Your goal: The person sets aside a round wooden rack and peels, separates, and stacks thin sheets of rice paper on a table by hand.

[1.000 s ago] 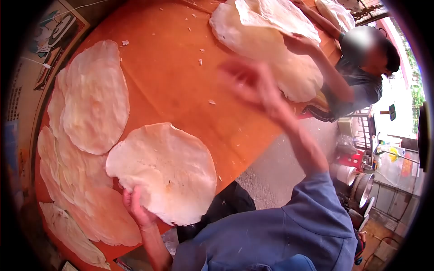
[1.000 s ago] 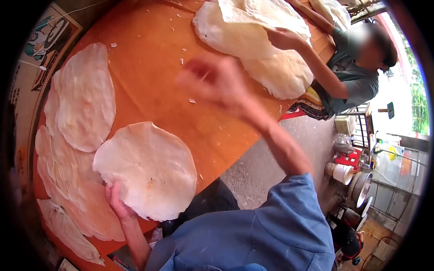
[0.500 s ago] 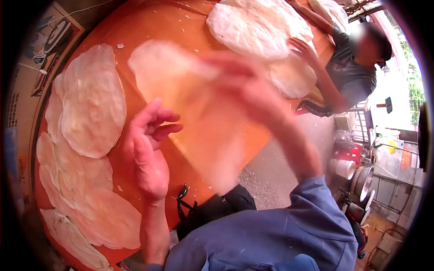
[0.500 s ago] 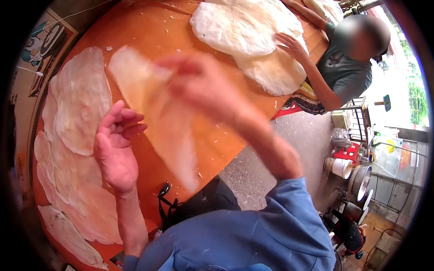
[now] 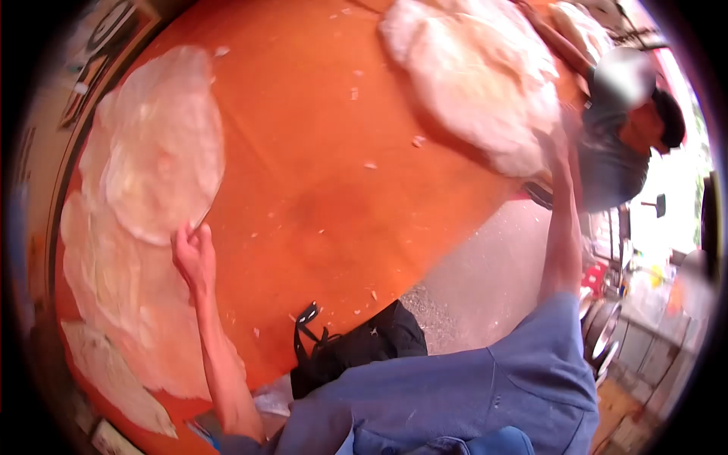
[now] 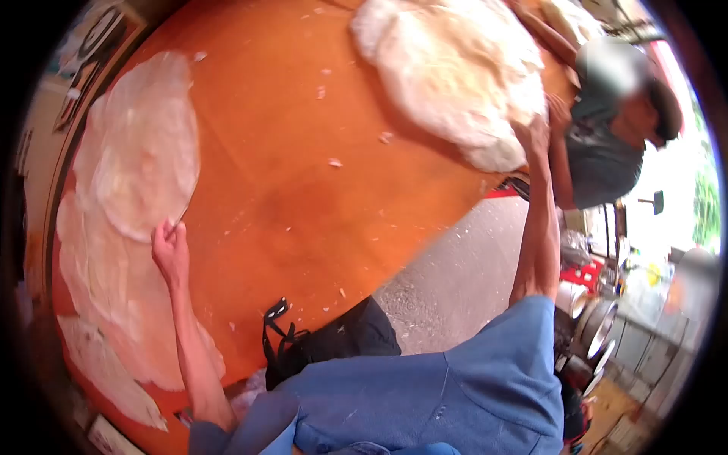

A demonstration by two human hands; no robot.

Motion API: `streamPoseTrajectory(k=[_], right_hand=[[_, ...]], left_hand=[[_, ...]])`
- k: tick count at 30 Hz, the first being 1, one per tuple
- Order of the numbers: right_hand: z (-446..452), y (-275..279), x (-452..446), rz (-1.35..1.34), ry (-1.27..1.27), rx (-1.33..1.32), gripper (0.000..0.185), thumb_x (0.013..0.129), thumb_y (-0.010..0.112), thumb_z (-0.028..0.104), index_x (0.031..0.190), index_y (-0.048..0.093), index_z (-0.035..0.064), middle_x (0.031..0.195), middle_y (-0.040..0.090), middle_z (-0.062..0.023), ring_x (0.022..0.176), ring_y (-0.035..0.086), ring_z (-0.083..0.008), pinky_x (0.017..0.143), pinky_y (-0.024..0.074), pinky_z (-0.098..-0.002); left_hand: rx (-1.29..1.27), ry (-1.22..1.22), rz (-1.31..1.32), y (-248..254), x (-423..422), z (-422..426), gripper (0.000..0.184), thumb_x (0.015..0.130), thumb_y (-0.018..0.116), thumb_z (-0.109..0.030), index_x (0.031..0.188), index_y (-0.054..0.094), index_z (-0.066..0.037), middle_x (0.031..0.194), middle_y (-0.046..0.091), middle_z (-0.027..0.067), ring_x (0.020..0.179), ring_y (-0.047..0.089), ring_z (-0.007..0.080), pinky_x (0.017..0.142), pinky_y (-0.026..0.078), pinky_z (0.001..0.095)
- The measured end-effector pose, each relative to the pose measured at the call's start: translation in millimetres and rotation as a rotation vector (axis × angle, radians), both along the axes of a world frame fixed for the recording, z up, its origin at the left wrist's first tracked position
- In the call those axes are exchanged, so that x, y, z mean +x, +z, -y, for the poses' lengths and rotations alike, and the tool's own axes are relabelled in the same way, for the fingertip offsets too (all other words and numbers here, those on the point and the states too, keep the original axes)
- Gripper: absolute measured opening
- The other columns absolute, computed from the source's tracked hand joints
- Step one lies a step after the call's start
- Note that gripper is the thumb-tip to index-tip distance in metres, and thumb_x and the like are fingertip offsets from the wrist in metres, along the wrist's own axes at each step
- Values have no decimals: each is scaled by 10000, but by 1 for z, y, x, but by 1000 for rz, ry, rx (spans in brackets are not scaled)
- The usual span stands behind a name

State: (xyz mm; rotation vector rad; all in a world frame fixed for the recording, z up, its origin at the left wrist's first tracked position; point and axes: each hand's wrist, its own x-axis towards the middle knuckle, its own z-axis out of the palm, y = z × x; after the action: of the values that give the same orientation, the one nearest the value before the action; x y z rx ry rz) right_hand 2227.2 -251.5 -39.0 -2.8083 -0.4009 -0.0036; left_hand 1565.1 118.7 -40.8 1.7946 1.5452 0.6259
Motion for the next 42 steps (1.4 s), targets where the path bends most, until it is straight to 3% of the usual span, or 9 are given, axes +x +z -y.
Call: streamPoseTrajectory(k=[2, 5, 8, 11, 19, 25, 33, 36, 42], right_hand=[[-31, -5, -52, 451, 109, -183, 573, 783, 706, 261, 1270, 537, 13, 1154, 605, -239, 1090, 575, -362, 956, 447, -439], [-101, 24, -144, 402, 423, 158, 609, 775, 733, 234, 1305, 521, 24, 1155, 608, -254, 1061, 593, -387, 949, 447, -429], [-163, 2, -227, -476, 557, 779, 477, 852, 709, 136, 1282, 541, 14, 1008, 658, -77, 873, 617, -142, 744, 500, -273], [-249, 18, -321, -1103, 511, 728, 508, 874, 675, 163, 1296, 491, -51, 990, 657, -133, 856, 637, -169, 741, 529, -288], [-408, 4, -438, -1532, 429, 641, 388, 836, 702, 300, 956, 601, -54, 868, 614, -122, 713, 619, -213, 629, 515, -299], [-421, 47, -467, -1320, 596, 694, 271, 816, 685, 236, 819, 602, -23, 705, 591, -74, 544, 552, -155, 499, 408, -279], [-245, 59, -439, -1117, 216, 579, 308, 853, 691, 252, 934, 629, -39, 730, 608, -54, 594, 535, -118, 527, 426, -241], [-194, 28, -422, -641, 332, 430, 549, 825, 742, 237, 1232, 529, -64, 882, 619, -73, 698, 547, -105, 613, 449, -237], [-222, 77, -529, -226, 1304, 249, 486, 694, 749, 227, 1123, 596, 56, 963, 613, -178, 897, 598, -355, 745, 502, -427]], left_hand=[[261, 165, -384, -16, -30, -29, 503, 817, 694, -233, 1204, 546, 52, 1171, 553, 189, 1009, 601, 285, 852, 500, 371], [274, 290, -112, -43, -64, -64, 529, 758, 729, -223, 1165, 542, 58, 1054, 605, 206, 966, 600, 305, 844, 488, 385], [104, 543, 194, -6, -43, -65, 307, 781, 702, -138, 973, 539, 37, 888, 606, 86, 772, 555, 162, 686, 475, 332], [-122, 753, 388, 6, -46, -69, 250, 786, 699, -124, 926, 528, -5, 823, 573, 47, 709, 526, 133, 624, 456, 307], [-609, 698, 886, -16, -88, -111, 187, 798, 713, -93, 884, 563, -21, 787, 568, 61, 667, 556, 160, 565, 478, 289], [-485, 512, 1100, 6, -72, -89, 144, 818, 654, -36, 942, 581, -40, 857, 615, 61, 731, 593, 167, 602, 506, 313], [-636, 300, 1236, 23, -48, 52, 222, 898, 577, -80, 1114, 589, -30, 1048, 658, 59, 921, 643, 148, 822, 530, 300], [-748, 135, 1155, 0, -34, 98, 196, 898, 589, -103, 1083, 595, -40, 1015, 657, 51, 916, 640, 122, 769, 526, 266], [-741, 1, 1061, 31, -12, 113, 233, 931, 553, -221, 996, 593, -1, 884, 587, 16, 848, 541, 91, 777, 425, 230]])
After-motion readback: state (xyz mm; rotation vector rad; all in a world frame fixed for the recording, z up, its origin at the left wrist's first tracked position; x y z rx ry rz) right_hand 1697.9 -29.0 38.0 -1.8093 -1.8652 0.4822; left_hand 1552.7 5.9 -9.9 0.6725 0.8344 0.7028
